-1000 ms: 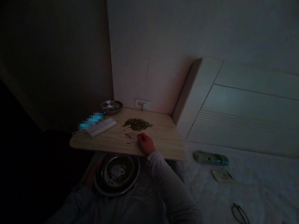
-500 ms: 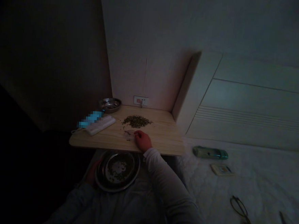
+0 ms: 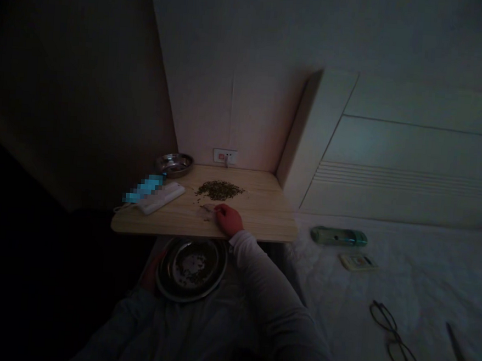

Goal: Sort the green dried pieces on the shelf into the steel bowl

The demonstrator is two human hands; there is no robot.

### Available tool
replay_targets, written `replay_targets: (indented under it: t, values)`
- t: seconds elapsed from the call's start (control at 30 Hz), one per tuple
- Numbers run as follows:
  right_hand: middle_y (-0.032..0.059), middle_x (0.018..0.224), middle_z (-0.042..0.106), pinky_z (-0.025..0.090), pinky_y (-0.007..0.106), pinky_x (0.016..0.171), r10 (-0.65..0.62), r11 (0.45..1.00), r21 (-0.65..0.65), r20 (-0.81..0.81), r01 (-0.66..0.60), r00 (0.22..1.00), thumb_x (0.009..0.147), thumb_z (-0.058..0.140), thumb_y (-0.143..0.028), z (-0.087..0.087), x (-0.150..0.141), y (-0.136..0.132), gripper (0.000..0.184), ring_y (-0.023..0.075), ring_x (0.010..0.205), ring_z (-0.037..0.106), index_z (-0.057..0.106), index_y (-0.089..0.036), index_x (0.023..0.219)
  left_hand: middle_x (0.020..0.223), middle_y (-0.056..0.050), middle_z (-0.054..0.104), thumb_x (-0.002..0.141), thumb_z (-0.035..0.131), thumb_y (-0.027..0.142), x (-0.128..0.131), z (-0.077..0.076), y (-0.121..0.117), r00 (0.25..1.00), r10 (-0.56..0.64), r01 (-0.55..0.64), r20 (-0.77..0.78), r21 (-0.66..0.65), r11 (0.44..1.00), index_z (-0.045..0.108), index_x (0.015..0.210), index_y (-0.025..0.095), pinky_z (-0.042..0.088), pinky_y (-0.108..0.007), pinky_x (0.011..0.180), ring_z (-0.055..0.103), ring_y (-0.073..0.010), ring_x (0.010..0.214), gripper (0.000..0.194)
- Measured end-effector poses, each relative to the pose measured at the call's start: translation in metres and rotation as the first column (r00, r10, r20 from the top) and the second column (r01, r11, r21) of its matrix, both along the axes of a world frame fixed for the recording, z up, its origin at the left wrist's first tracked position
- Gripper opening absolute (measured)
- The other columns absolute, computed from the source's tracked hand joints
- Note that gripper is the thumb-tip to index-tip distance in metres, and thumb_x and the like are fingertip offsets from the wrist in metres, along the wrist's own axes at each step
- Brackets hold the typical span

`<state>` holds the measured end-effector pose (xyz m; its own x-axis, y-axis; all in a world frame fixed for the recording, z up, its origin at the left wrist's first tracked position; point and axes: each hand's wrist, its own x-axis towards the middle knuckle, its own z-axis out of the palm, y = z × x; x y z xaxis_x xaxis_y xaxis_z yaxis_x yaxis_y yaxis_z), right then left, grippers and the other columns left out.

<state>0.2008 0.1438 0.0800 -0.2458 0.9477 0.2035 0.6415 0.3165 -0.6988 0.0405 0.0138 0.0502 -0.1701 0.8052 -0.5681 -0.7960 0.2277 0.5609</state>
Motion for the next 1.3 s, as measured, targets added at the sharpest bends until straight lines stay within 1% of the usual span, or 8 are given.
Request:
replay_targets:
  t: [0.13, 0.27, 0.33, 0.53, 0.73, 0.97, 1.13, 1.3]
  values:
    - [0.0032, 0.079, 0.058, 0.035, 0.024, 0.067, 0.003, 1.0, 0.007, 0.012, -0.003, 1.0, 0.071, 0.037, -0.026, 0.001, -0.002, 0.0, 0.025, 0.0133, 0.073, 0.049, 0.056, -0.018, 0.085, 0.069, -0.004, 0.067, 0.07, 0.042, 0.022, 0.004, 0.009, -0.001, 1.0, 0.014, -0.014, -0.017, -0.03, 0.999, 0.06, 0.084, 0.014, 0.036, -0.032, 0.085, 0.053, -0.0204, 0.092, 0.025]
    - [0.0021, 0.076, 0.058, 0.036, 0.023, 0.066, 0.053, 0.999, 0.003, -0.01, -0.053, 0.999, 0.072, 0.036, -0.024, -0.001, -0.001, -0.003, 0.025, 0.0126, 0.07, 0.049, 0.056, -0.018, 0.085, 0.065, -0.005, 0.067, 0.07, 0.042, 0.02, 0.007, 0.019, -0.002, 1.0, 0.011, -0.011, -0.002, -0.007, 1.0, 0.061, 0.081, 0.012, 0.037, -0.03, 0.084, 0.054, -0.0196, 0.091, 0.024]
    - [0.0017, 0.075, 0.058, 0.036, 0.023, 0.066, 0.073, 0.997, 0.008, -0.021, -0.073, 0.997, 0.071, 0.037, -0.024, -0.001, -0.001, -0.005, 0.025, 0.0124, 0.069, 0.049, 0.056, -0.018, 0.085, 0.064, -0.006, 0.067, 0.069, 0.043, 0.02, 0.007, 0.018, -0.002, 1.0, -0.003, 0.002, -0.008, -0.011, 1.0, 0.061, 0.079, 0.011, 0.038, -0.03, 0.083, 0.054, -0.0199, 0.09, 0.023]
    - [0.0005, 0.068, 0.056, 0.036, 0.023, 0.062, 0.094, 0.996, 0.014, -0.086, -0.093, 0.992, 0.07, 0.038, -0.024, -0.007, 0.001, -0.006, 0.024, 0.0111, 0.063, 0.047, 0.057, -0.017, 0.083, 0.069, -0.006, 0.067, 0.07, 0.042, 0.022, 0.003, 0.003, -0.001, 1.0, 0.006, -0.007, 0.026, 0.021, 1.0, 0.061, 0.081, 0.011, 0.038, -0.031, 0.083, 0.054, -0.0205, 0.09, 0.024]
    - [0.0004, 0.068, 0.056, 0.036, 0.022, 0.061, 0.056, 0.998, 0.007, -0.194, -0.055, 0.979, 0.07, 0.037, -0.025, -0.012, 0.003, -0.002, 0.024, 0.0107, 0.062, 0.047, 0.056, -0.016, 0.082, 0.071, -0.005, 0.067, 0.071, 0.041, 0.021, 0.003, 0.003, 0.0, 1.0, 0.015, -0.015, -0.012, 0.013, 1.0, 0.06, 0.088, 0.011, 0.039, -0.032, 0.082, 0.055, -0.0196, 0.087, 0.027]
    - [0.0008, 0.068, 0.056, 0.035, 0.022, 0.062, 0.079, 0.997, 0.029, -0.113, -0.076, 0.991, 0.069, 0.038, -0.023, -0.007, 0.002, -0.006, 0.022, 0.0108, 0.063, 0.047, 0.056, -0.016, 0.08, 0.071, -0.008, 0.067, 0.071, 0.04, 0.023, 0.002, 0.003, 0.003, 0.999, 0.014, -0.013, 0.033, -0.044, 0.999, 0.06, 0.089, 0.009, 0.04, -0.033, 0.08, 0.055, -0.0215, 0.087, 0.03]
    - [0.0005, 0.069, 0.056, 0.035, 0.022, 0.061, 0.081, 0.996, 0.026, -0.048, -0.08, 0.996, 0.069, 0.039, -0.023, -0.006, 0.002, -0.007, 0.021, 0.0107, 0.063, 0.047, 0.056, -0.017, 0.08, 0.07, -0.009, 0.067, 0.07, 0.042, 0.022, 0.003, 0.007, 0.0, 1.0, 0.014, -0.014, -0.001, -0.019, 1.0, 0.06, 0.086, 0.008, 0.04, -0.033, 0.08, 0.056, -0.0214, 0.086, 0.028]
    - [-0.0003, 0.064, 0.055, 0.034, 0.021, 0.059, 0.077, 0.997, 0.014, -0.025, -0.077, 0.997, 0.068, 0.039, -0.022, -0.005, 0.001, -0.008, 0.021, 0.0103, 0.059, 0.046, 0.056, -0.017, 0.08, 0.071, -0.008, 0.067, 0.071, 0.041, 0.022, 0.003, 0.008, 0.0, 0.999, 0.025, -0.026, -0.019, -0.037, 0.999, 0.06, 0.088, 0.01, 0.04, -0.033, 0.08, 0.056, -0.0205, 0.086, 0.029]
